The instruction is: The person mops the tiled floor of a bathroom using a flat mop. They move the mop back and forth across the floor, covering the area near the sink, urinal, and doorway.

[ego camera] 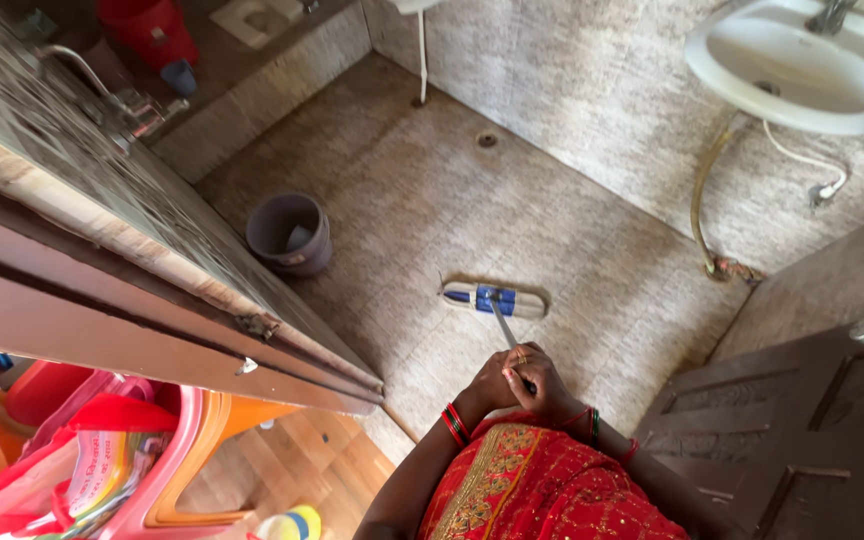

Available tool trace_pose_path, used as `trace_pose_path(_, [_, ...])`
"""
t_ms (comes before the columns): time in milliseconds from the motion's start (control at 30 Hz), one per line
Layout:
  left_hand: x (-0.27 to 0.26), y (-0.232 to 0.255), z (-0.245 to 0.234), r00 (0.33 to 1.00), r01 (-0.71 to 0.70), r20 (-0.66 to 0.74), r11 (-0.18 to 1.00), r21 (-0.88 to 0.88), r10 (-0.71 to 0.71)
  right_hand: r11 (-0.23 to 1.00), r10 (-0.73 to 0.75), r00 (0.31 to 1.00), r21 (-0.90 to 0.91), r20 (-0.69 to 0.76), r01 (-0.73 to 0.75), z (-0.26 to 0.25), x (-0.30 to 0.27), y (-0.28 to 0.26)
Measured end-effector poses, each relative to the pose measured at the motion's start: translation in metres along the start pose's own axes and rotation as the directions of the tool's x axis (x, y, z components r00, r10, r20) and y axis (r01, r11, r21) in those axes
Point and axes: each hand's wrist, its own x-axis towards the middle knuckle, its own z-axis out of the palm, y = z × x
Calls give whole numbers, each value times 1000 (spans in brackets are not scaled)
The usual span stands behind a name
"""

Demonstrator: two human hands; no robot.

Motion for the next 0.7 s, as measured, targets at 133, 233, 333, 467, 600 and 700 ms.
trace_pose_path(133, [-5,-20,16,995,64,79,997,46,-68,997,-65,996,51,53,63,-6,4,2])
trace_pose_path(233, [-5,-39,29,994,29,100,991,132,-43,990,-128,988,68,86,123,-10,9,4])
trace_pose_path(333, [5,-41,30,993,30,105,987,155,-47,982,-177,977,91,118,167,-23,15,12])
trace_pose_path(467, [34,-26,29,981,116,137,979,169,-140,984,-155,985,101,78,147,-44,15,24])
trace_pose_path(600, [56,-22,41,993,55,90,981,189,-73,981,-168,985,107,44,162,-64,14,30])
trace_pose_path(700, [63,-29,53,994,38,92,972,233,-61,973,-217,975,94,53,211,-76,15,34])
